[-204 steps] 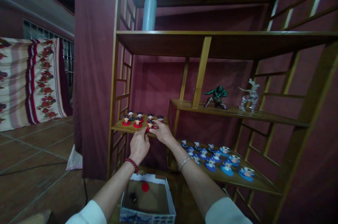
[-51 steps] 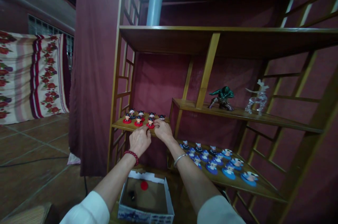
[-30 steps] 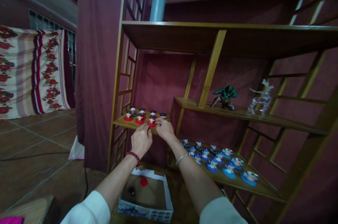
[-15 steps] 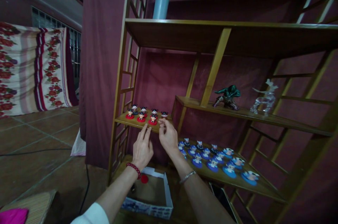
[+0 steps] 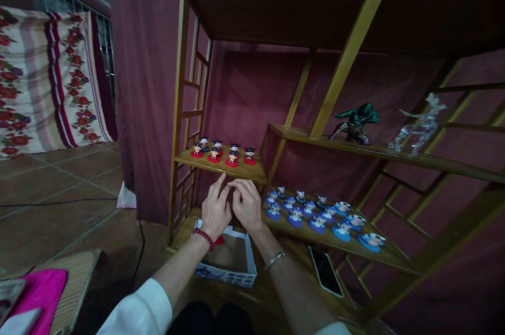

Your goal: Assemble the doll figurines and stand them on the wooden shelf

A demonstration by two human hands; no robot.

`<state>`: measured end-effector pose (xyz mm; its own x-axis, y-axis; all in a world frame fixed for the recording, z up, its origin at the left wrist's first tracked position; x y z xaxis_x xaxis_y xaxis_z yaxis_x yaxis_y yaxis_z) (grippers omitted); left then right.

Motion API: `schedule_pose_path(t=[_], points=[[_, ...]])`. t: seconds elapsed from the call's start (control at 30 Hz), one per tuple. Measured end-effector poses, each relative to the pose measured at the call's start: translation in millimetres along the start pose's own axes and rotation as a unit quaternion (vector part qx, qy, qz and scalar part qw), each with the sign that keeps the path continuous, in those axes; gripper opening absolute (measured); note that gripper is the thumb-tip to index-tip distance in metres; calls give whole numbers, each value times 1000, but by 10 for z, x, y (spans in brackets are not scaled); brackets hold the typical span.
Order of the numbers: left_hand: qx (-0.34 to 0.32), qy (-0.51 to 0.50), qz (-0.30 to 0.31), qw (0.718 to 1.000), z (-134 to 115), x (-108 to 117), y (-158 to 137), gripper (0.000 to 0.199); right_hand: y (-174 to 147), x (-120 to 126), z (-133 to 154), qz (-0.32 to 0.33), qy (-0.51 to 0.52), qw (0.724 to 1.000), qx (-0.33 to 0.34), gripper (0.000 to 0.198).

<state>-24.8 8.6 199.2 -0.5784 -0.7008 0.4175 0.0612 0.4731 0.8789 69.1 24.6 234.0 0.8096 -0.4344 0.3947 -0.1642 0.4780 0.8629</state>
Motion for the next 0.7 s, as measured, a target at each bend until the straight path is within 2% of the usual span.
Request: schedule_pose_path(t=[0.17, 0.4, 0.5, 0.6, 0.67, 0.7], points=[[36, -17, 35, 999, 108, -163, -198, 40, -246, -197, -152, 53, -14, 996, -67, 32], [175, -48, 137, 974, 309, -513, -675, 30, -682, -548, -439, 185, -52, 963, -189, 32], [254, -107, 161, 948, 371, -638, -887, 29, -882, -674, -561, 234, -60, 943, -228, 32], [338, -173, 149, 913, 420, -734, -1070, 23, -1058, -790, -678, 284, -73, 918, -267, 31], [404, -213, 137, 879, 462, -801, -1192, 19, -1152, -857, -744, 307, -81, 905, -282, 31], [447, -239, 126, 853, 488, -840, -1260, 18, -1195, -889, -774, 317, -86, 899, -289, 31]])
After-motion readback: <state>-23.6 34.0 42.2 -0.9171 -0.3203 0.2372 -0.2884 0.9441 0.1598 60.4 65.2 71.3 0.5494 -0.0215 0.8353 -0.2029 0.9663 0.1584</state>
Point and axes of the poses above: each hand's wrist, its own y-axis towards the middle knuckle, its own x-axis out of the back of the hand, z = x × y, the point moved 4 cm from there along y, towards the middle knuckle, and after that the axes turned 8 degrees about -x, right-handed, at the moved point
